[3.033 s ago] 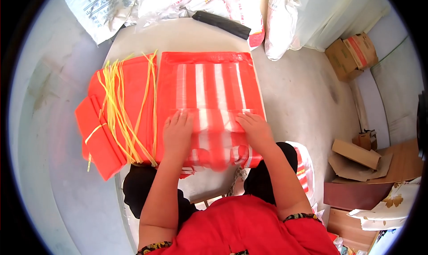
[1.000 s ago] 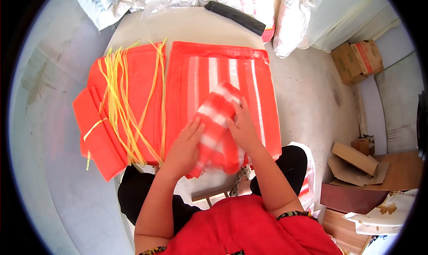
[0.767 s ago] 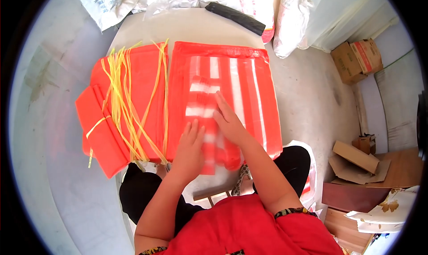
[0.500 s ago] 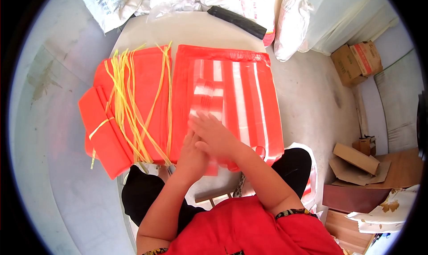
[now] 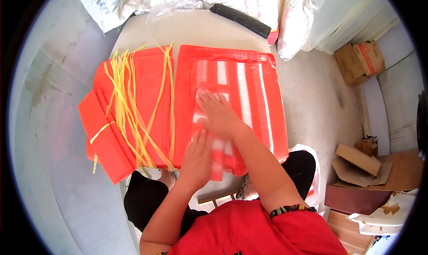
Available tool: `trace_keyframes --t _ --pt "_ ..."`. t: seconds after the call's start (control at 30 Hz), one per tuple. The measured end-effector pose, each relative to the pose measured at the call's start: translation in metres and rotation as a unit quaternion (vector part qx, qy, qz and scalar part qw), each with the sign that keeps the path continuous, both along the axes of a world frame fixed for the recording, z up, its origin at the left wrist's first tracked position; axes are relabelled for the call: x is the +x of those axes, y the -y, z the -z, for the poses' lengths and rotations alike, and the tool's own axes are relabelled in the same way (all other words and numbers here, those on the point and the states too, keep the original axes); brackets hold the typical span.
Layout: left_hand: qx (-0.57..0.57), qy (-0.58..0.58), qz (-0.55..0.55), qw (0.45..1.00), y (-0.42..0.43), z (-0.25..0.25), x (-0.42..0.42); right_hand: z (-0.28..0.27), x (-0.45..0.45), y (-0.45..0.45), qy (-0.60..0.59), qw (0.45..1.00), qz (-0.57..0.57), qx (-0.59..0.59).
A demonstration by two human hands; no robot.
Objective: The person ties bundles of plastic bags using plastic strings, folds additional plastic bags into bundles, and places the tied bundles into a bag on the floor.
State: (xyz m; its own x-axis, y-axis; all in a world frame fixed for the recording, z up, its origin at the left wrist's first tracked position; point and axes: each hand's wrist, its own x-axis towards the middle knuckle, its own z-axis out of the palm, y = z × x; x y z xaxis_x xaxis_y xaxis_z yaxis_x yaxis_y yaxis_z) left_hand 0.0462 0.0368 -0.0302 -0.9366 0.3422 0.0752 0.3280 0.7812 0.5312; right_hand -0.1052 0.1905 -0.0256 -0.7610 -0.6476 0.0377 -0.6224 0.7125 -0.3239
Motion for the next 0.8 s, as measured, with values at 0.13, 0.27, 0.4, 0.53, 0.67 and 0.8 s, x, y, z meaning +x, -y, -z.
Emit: trace_keyframes --t 0.13,0.27,0.4,0.53,0.67,0.8 --pt "-0.012 0.004 0.003 1.0 0.001 -0.003 0.002 0.009 -0.015 0.006 -0.024 0.999 0.026 0.013" --pt "-0.022 0.021 0.013 0.999 0.004 0.0 0.004 0.008 -0.024 0.009 -0.016 0.999 0.051 0.003" --pt "-0.041 0.034 0.027 0.998 0.008 0.0 0.01 0.014 -0.031 0.012 -0.052 0.995 0.082 0.0" --pt "-0.015 0.059 0.031 0.998 0.012 -0.007 0.015 0.016 -0.035 0.017 -0.075 0.988 0.132 0.001" --pt "0.086 0.099 0.005 0.991 0.019 -0.014 0.015 0.014 -0.017 0.01 -0.002 0.971 0.219 -0.098" --pt "0.216 0.084 -0.021 0.972 0.025 -0.002 0.024 0.015 0.04 -0.017 0.099 0.913 0.222 -0.329"
